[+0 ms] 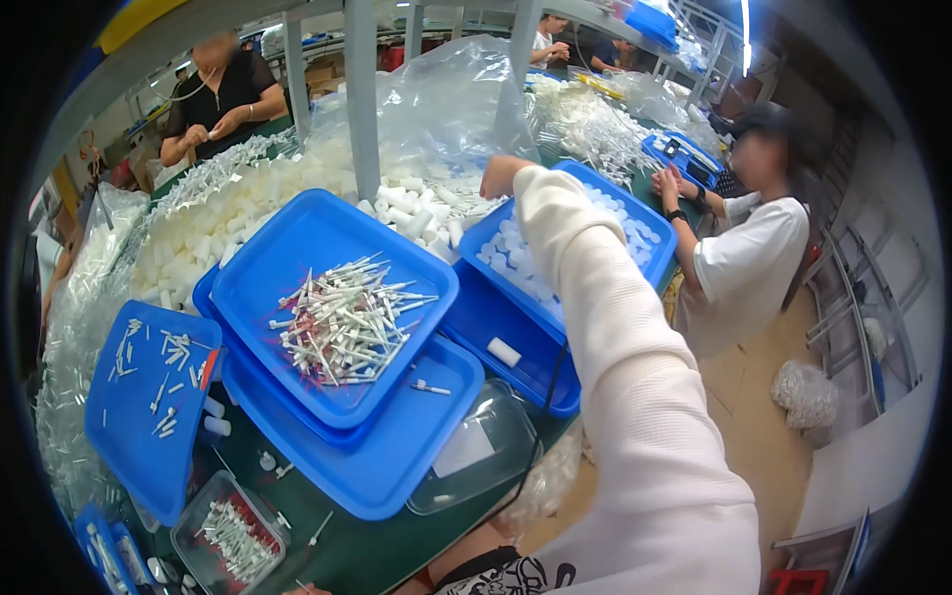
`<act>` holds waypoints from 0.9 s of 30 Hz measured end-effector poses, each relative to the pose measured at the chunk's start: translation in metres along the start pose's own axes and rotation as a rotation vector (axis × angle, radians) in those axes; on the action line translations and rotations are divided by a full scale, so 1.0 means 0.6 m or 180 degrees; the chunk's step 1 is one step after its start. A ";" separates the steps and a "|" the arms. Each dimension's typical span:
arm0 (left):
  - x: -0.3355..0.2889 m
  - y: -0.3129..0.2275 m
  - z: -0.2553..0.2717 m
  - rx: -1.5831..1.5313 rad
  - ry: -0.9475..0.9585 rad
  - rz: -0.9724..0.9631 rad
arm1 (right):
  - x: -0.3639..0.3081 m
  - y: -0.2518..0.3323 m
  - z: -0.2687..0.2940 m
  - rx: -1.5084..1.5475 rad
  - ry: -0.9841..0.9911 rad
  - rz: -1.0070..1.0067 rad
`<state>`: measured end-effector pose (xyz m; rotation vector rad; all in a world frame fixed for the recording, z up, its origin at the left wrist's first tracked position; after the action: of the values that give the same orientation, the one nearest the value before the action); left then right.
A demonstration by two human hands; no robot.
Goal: The person assembles small white cylindrical components with red-tipped wires by hand, inserting the wire into the cylinder and placing the finished units into a blue tray. The person occasionally reaches for more parts from nearby trays and bags.
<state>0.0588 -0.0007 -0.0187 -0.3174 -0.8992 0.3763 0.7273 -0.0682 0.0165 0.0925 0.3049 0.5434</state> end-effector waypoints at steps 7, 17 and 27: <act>-0.047 0.023 -0.006 0.0576 0.0287 0.0209 | 0.077 -0.003 -0.079 -0.0300 0.0646 -0.0726; -0.031 0.019 -0.009 0.0696 0.0314 0.0419 | 0.129 0.001 -0.112 -0.0677 -0.0242 -0.0647; -0.002 0.008 -0.011 0.0327 0.0187 0.0046 | 0.105 0.018 -0.059 -0.0309 -0.1389 -0.0230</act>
<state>0.0625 0.0024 -0.0251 -0.2393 -0.8176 0.4230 0.7624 -0.0256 -0.0316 0.1031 -0.1429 0.4519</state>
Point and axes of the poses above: each hand's wrist, its own x-axis towards the middle knuckle, its own z-axis out of the back of the hand, y = z × x, the point moved 8 cm from there along x, towards the middle knuckle, and after that the axes turned 9 degrees about -z, right-handed, at the moved point
